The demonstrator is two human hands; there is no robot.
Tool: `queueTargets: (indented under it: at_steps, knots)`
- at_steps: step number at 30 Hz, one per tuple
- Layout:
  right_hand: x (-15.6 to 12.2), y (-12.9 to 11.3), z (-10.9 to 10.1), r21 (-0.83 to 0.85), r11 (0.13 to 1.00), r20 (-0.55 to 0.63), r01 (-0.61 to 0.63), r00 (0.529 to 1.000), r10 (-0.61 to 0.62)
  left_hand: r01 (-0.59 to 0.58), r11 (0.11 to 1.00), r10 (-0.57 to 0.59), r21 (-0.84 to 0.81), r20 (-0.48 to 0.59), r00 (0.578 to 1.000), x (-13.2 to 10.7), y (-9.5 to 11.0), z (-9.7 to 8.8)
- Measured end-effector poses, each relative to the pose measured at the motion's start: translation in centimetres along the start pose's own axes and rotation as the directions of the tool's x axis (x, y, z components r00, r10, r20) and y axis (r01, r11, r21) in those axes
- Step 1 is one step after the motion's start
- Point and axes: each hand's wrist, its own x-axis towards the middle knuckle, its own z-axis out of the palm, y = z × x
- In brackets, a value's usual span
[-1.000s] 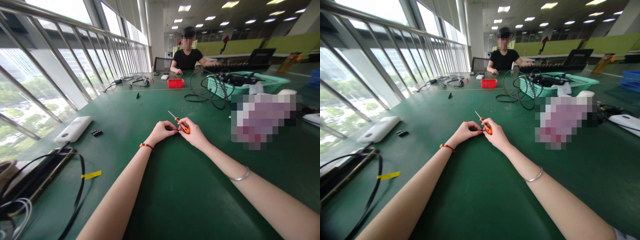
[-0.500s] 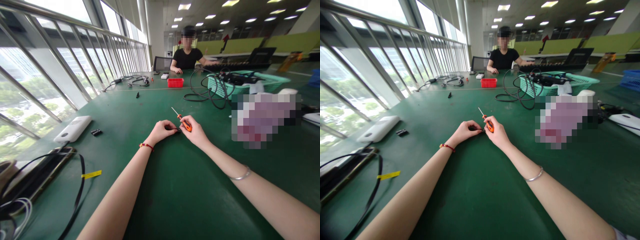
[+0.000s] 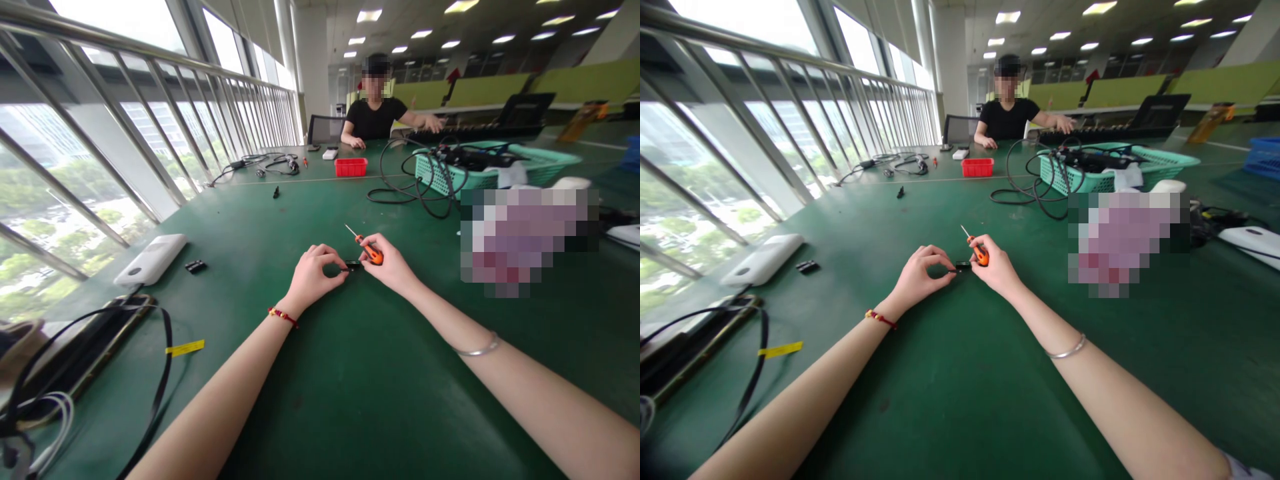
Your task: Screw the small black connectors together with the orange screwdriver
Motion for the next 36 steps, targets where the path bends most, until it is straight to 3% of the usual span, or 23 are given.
queueTargets:
  at_steps: [13,23,36]
  knots:
    - [0.1,-0.1,0.4,-0.076,0.996,0.077,0.051,0.996,-0.045,-0.004,0.991,-0.01,0.133,0.101,0.995,0.4,0.4,0.4]
    - [0.2,-0.2,0.1,-0.046,0.999,-0.182,-0.011,0.983,0.003,0.051,0.998,-0.053,0.024,0.133,0.99,0.9,-0.7,0.9]
    - [0.2,-0.5,0.1,-0.062,0.998,-0.182,-0.015,0.983,0.003,0.063,0.994,-0.073,0.087,0.123,0.99,0.9,0.1,0.8]
